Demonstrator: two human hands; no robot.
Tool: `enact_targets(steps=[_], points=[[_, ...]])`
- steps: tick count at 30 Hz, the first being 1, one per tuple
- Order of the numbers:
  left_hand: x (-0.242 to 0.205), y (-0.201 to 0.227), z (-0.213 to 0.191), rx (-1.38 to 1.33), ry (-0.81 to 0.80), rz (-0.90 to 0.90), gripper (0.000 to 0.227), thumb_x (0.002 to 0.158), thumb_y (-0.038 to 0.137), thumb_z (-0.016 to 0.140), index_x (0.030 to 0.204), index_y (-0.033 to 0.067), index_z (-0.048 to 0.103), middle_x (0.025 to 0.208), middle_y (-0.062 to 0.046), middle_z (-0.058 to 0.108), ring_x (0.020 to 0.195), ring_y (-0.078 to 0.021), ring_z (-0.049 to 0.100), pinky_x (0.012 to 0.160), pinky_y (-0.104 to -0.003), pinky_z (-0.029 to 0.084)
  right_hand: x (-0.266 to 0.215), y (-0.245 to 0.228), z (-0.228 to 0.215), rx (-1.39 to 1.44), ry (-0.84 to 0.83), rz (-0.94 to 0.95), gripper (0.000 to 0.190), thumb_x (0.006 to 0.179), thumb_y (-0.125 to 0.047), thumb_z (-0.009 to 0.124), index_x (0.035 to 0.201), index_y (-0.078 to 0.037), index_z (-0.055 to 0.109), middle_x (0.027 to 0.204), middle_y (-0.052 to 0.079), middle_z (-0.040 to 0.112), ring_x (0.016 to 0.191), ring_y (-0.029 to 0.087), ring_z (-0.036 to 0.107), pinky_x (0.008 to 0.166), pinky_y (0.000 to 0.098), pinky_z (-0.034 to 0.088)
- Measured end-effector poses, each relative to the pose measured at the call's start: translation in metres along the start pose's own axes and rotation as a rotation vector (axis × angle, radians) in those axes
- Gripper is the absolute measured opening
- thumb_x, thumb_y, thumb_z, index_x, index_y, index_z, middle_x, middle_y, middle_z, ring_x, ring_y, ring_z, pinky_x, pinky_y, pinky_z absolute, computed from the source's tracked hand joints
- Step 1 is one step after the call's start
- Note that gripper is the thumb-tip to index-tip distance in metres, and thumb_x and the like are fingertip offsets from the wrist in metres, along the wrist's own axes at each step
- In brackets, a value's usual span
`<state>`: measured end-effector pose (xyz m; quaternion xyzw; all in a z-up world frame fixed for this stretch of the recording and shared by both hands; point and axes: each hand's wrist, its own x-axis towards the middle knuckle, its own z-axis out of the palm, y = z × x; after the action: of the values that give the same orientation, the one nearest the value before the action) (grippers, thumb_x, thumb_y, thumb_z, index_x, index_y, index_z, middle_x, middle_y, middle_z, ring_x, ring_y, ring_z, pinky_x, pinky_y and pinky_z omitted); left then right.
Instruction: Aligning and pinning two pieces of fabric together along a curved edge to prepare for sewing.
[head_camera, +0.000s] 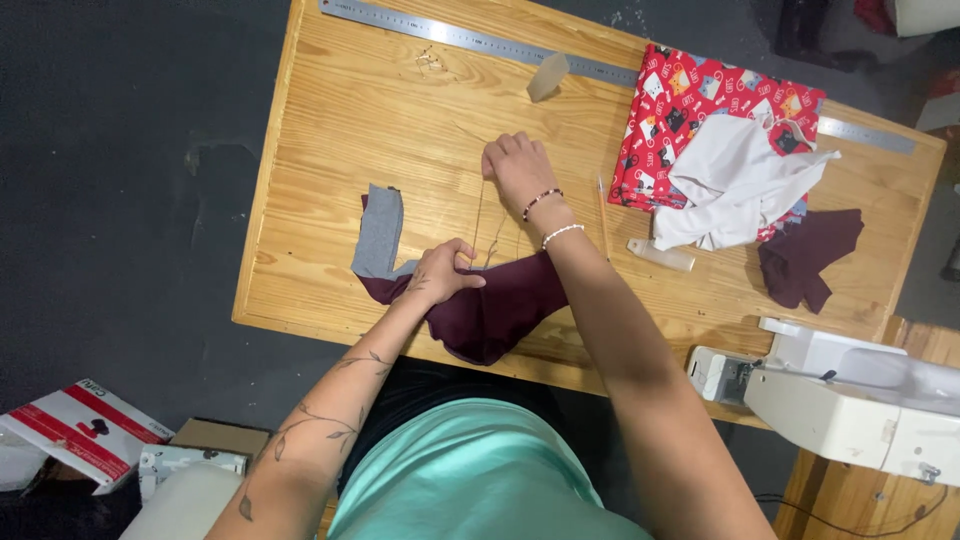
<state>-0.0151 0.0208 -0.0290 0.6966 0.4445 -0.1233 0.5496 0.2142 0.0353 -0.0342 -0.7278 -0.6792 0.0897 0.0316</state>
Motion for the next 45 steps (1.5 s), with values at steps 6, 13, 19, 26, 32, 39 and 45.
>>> enact_targets(steps=[6, 13, 19, 26, 32, 39, 45], points=[[-0.010, 0.020, -0.012, -0.044, -0.030, -0.063, 0.045, 0.076, 0.030, 0.085, 0.116, 0.0150, 0.070, 0.104, -0.006, 0.078, 0.111, -0.0283, 0.071, 0.097, -0.043, 0.054, 0.017, -0.004, -0.001, 0.102, -0.249, -0.015, 0.012, 0.097, -0.033, 0.063, 0.093, -0.022, 0.061, 0.098, 0.005, 0.064, 0.105, 0.030, 0.060, 0.088, 0.0450, 0.050], [0.000, 0.026, -0.015, 0.157, -0.047, -0.126, 0.042, 0.075, 0.043, 0.084, 0.112, 0.0280, 0.073, 0.107, 0.000, 0.078, 0.116, -0.0276, 0.068, 0.100, -0.042, 0.054, 0.062, -0.011, -0.017, 0.204, -0.195, 0.135, 0.012, 0.098, -0.034, 0.062, 0.094, -0.022, 0.062, 0.095, 0.004, 0.064, 0.103, 0.029, 0.064, 0.087, 0.0452, 0.052], [-0.002, 0.024, -0.014, 0.273, -0.072, -0.069, 0.052, 0.078, 0.058, 0.074, 0.121, 0.0299, 0.068, 0.115, 0.001, 0.075, 0.121, -0.0257, 0.065, 0.108, -0.041, 0.049, 0.119, -0.015, -0.020, 0.521, -0.011, 0.417, 0.014, 0.096, -0.024, 0.067, 0.106, -0.017, 0.061, 0.097, 0.007, 0.059, 0.106, 0.030, 0.064, 0.093, 0.0450, 0.054], [-0.044, 0.040, -0.041, 0.240, 0.067, 0.018, 0.041, 0.091, 0.042, 0.068, 0.125, 0.0206, 0.063, 0.111, 0.002, 0.072, 0.120, -0.0198, 0.060, 0.106, -0.040, 0.043, 0.181, 0.001, 0.023, 0.501, -0.018, 0.507, 0.020, 0.093, -0.029, 0.072, 0.106, -0.017, 0.061, 0.102, 0.004, 0.060, 0.109, 0.028, 0.065, 0.098, 0.0465, 0.053], [-0.057, 0.036, -0.033, 0.316, 0.148, 0.139, 0.034, 0.089, 0.033, 0.071, 0.119, 0.0178, 0.066, 0.107, -0.002, 0.071, 0.114, -0.0218, 0.061, 0.096, -0.038, 0.044, 0.159, 0.005, 0.036, 0.205, -0.075, 0.343, 0.018, 0.094, -0.025, 0.068, 0.097, -0.010, 0.058, 0.101, 0.010, 0.058, 0.103, 0.034, 0.067, 0.088, 0.0498, 0.058], [-0.063, 0.034, -0.009, 0.390, 0.103, 0.263, 0.027, 0.088, 0.034, 0.068, 0.113, 0.0229, 0.066, 0.103, 0.001, 0.069, 0.111, -0.0217, 0.061, 0.092, -0.040, 0.043, -0.013, 0.006, -0.037, 0.775, 0.264, 0.440, 0.013, 0.094, -0.011, 0.070, 0.103, -0.003, 0.068, 0.097, 0.023, 0.069, 0.101, 0.044, 0.067, 0.086, 0.0533, 0.056], [-0.047, 0.046, 0.022, 0.465, 0.137, 0.389, 0.023, 0.085, 0.026, 0.071, 0.107, 0.0201, 0.069, 0.095, -0.003, 0.072, 0.103, -0.0260, 0.067, 0.088, -0.041, 0.048, -0.210, 0.045, 0.020, 0.793, 0.493, 0.822, 0.009, 0.100, -0.016, 0.069, 0.108, -0.016, 0.070, 0.084, 0.008, 0.066, 0.080, 0.026, 0.068, 0.070, 0.0391, 0.058]])
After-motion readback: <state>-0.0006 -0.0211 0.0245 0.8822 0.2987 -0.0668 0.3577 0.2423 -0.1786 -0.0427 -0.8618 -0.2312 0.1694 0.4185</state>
